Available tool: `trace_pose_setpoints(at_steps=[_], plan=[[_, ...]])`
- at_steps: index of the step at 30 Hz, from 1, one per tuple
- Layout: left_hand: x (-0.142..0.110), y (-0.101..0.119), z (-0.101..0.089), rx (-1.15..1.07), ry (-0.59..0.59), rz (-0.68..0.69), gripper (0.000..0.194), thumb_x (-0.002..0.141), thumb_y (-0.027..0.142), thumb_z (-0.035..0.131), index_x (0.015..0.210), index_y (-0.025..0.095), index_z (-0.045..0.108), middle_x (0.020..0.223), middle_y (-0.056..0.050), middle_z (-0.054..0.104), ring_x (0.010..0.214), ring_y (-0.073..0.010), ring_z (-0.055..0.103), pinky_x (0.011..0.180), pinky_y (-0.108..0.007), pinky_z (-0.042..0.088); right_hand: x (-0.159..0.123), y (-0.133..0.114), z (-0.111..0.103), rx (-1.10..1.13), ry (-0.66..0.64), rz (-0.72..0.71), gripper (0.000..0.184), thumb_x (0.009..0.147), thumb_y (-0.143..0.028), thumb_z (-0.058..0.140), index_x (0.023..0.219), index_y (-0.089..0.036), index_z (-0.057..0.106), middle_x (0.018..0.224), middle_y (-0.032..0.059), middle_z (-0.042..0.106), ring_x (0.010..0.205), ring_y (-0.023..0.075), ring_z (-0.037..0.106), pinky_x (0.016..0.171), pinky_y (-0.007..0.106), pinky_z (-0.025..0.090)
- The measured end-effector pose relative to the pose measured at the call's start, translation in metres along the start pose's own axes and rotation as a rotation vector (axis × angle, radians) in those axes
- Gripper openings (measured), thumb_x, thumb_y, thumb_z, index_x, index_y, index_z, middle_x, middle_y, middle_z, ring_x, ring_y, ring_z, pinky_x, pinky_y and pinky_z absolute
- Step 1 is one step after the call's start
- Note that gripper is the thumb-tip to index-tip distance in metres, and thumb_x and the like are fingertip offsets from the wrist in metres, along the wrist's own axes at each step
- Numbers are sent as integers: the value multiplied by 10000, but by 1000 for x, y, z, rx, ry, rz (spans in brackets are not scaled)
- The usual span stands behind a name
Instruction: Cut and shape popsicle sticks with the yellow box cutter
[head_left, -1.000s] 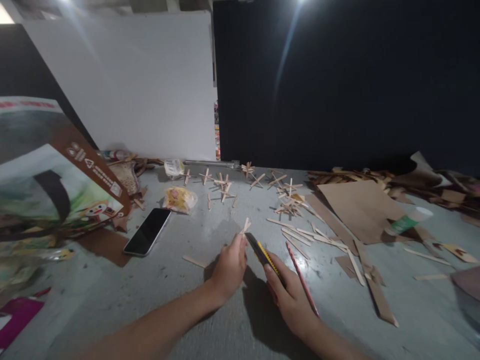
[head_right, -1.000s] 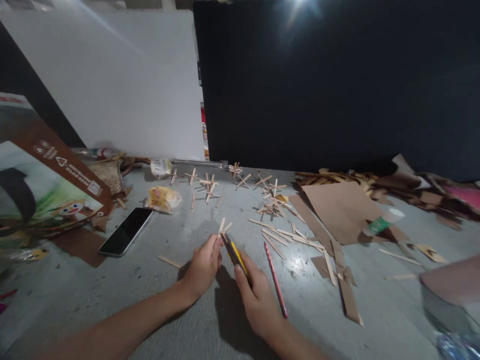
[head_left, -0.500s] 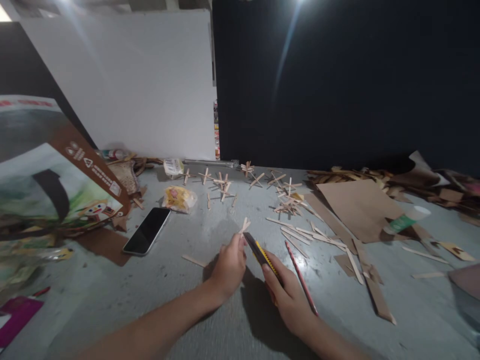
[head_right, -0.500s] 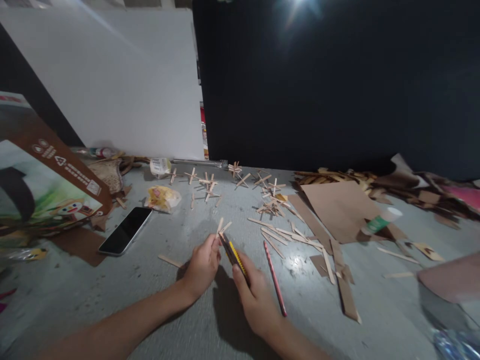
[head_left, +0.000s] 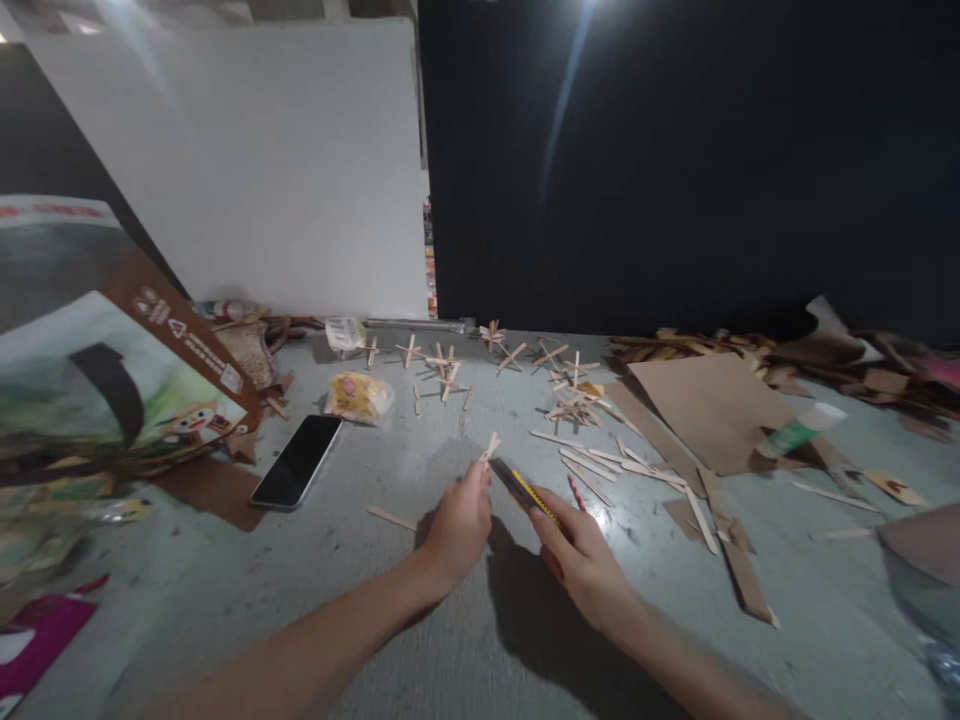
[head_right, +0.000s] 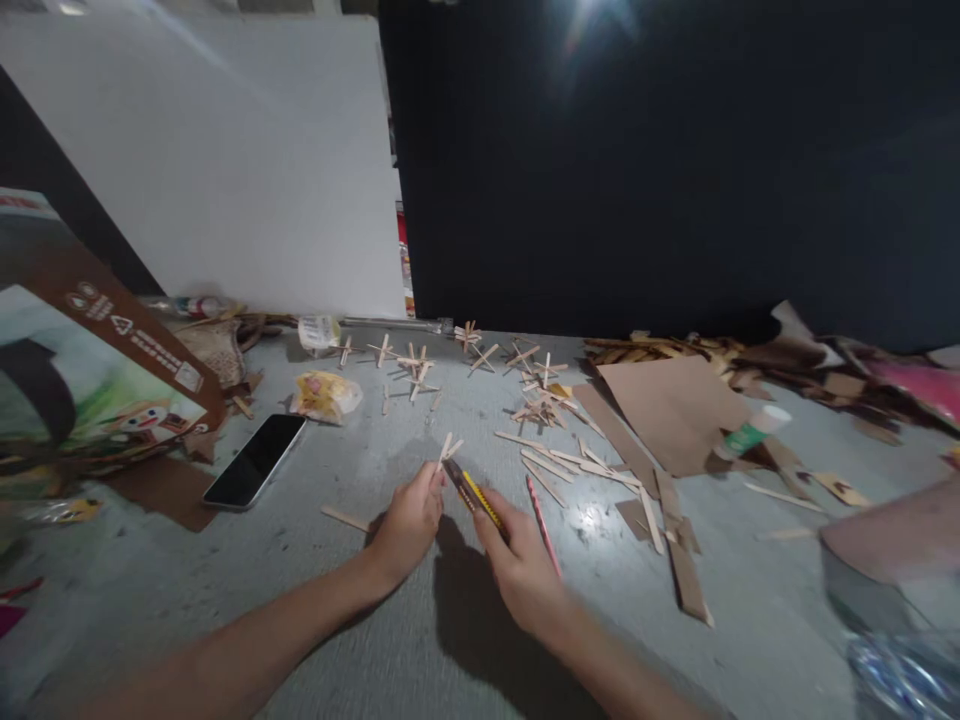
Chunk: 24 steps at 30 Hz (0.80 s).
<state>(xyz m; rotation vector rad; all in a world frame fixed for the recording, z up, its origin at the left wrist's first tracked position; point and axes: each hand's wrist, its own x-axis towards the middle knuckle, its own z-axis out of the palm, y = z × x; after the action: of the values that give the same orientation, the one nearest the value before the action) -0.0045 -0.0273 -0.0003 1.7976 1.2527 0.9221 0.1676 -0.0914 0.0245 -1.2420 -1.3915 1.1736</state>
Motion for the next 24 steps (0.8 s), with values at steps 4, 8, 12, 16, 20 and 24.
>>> trace_pose_setpoints(at_steps=[4,8,12,16,20,24], plan=[[4,-3,4,-1,-25,-23,208,1057,240,364,897,240,497,697,35,502,615,-162,478,613,-268,326,9,-17,-14,14,-51,111,602,898,-746,640,994,-157,720,570,-94,289,457,96,260,414,231,225],[7,-5,4,34,14,-20,187,1046,211,387,882,250,467,670,43,487,605,-166,476,614,-270,314,1,-17,10,9,41,110,623,931,-752,576,1116,-172,712,563,-90,336,457,115,311,422,235,266],[10,-6,0,67,39,-32,190,1027,159,399,870,251,453,675,35,508,616,-171,504,610,-276,293,-2,-13,34,-71,105,28,569,994,-684,525,1205,-189,709,633,-39,468,531,152,447,477,252,356],[13,-8,-1,81,48,-41,203,1047,184,425,859,252,457,678,37,511,611,-168,513,611,-277,291,18,-32,12,-134,-6,62,430,955,-597,543,970,-189,678,584,-69,395,484,130,390,465,250,311],[16,-9,1,78,44,-43,221,1067,204,426,856,251,469,676,39,508,613,-168,524,627,-276,314,34,-51,-12,-180,-116,144,359,886,-566,583,763,-235,519,539,-108,296,437,93,291,437,243,205],[17,-10,1,83,54,-49,237,1081,209,411,858,248,481,689,32,515,619,-168,522,626,-276,317,22,-37,9,-114,-24,102,381,886,-608,547,852,-229,549,576,-107,326,442,98,332,451,246,259]])
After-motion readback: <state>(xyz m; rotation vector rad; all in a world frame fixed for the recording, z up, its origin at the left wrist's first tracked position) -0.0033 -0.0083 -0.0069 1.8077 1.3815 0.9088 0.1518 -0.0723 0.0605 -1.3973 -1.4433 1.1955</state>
